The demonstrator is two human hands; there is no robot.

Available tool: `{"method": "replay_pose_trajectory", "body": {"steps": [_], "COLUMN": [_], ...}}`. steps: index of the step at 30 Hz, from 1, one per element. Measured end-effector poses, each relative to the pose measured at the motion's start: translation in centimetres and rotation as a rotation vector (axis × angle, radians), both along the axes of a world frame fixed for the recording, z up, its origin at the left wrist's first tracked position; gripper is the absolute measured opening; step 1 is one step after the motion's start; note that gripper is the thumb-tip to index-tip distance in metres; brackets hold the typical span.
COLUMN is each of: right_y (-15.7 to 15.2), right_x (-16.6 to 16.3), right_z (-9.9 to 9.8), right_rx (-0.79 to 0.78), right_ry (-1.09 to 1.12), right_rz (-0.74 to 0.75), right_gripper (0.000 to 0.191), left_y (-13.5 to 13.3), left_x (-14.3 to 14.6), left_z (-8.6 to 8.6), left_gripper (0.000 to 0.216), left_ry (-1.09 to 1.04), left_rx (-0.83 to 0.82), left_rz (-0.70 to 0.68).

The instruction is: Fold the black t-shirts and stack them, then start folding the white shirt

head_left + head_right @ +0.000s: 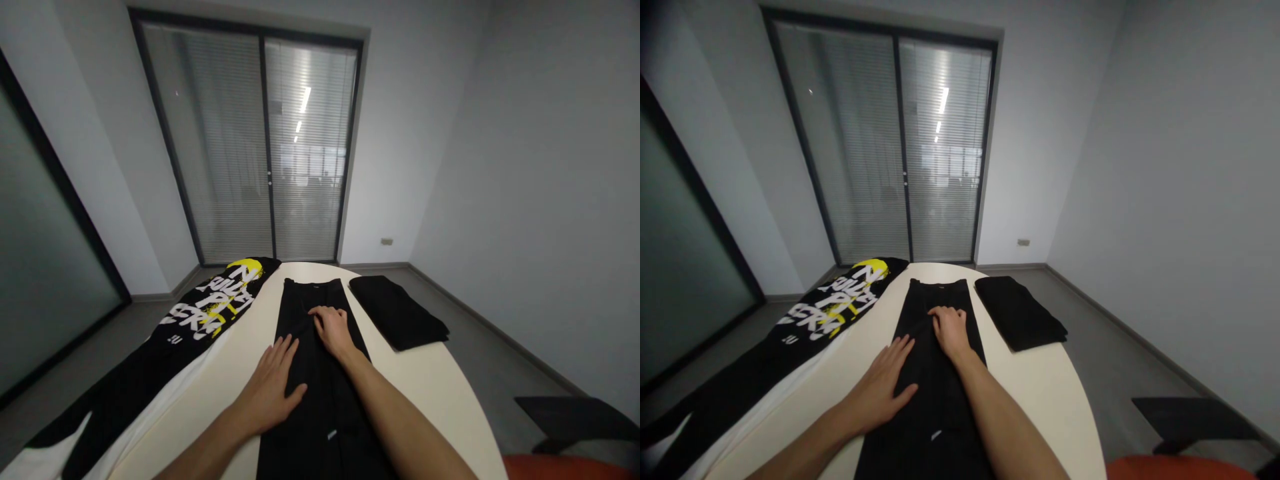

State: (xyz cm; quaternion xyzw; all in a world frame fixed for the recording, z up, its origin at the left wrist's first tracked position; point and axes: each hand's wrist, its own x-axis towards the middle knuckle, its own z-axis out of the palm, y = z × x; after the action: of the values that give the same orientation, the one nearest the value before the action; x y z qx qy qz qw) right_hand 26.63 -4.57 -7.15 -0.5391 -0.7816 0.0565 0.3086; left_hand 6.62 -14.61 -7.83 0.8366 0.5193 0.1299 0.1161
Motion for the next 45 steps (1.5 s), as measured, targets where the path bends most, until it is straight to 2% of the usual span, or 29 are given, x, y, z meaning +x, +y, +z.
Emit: {"method": "replay_pose_trajectory", "body": {"steps": [6, 11, 17, 20, 25, 29, 34, 38, 42, 45], "right_y": [-0.3, 0.2, 0.1, 0.1, 0.5, 0.4, 0.2, 0.0, -0.3, -0.1], "right_x": [0.2, 0.4, 0.5, 0.6, 1.2, 1.4, 1.2, 1.1, 1.0, 1.0], "right_z": [0.0, 0.2, 0.4, 0.2, 0.0, 0.5, 1.1, 1.2, 0.9, 0.8], "right_rx": [0.018, -0.004, -0.042, -0.083, -0.184, -0.156, -0.258, -0.193, -0.158, -0.151], "right_ry": [-0.005, -0.077, -0.094, -0.039, 0.147, 0.122, 0.198, 0.115, 0.060, 0.017], "right_rz": [0.018, 0.064, 0.070, 0.047, 0.135, 0.103, 0.051, 0.043, 0.092, 0.067], "right_gripper": [0.031, 0.017, 0.023, 0.022, 0.032, 0.018, 0.017, 0.004, 0.014, 0.005], "left_y": [0.0, 0.0, -0.1, -0.1, -0.1, -0.1, -0.4, -0.5, -0.5, -0.7], "left_x": [0.0, -0.1, -0.2, -0.2, -0.3, -0.4, -0.5, -0.4, -0.4, -0.6], "left_z": [-0.2, -0.1, -0.1, 0.0, 0.2, 0.4, 1.1, 1.5, 1.3, 1.3], "left_gripper": [0.079, 0.078, 0.076, 0.074, 0.070, 0.063, 0.060, 0.063, 0.065, 0.071], "left_ry": [0.009, -0.013, -0.018, -0.026, -0.032, -0.030, -0.020, -0.013, -0.018, -0.022], "left_rx": [0.005, 0.014, 0.039, 0.057, 0.058, 0.034, 0.009, -0.021, -0.030, -0.038], "left_rz": [0.011, 0.003, -0.021, -0.036, -0.062, -0.108, -0.138, -0.153, -0.143, -0.155]}}
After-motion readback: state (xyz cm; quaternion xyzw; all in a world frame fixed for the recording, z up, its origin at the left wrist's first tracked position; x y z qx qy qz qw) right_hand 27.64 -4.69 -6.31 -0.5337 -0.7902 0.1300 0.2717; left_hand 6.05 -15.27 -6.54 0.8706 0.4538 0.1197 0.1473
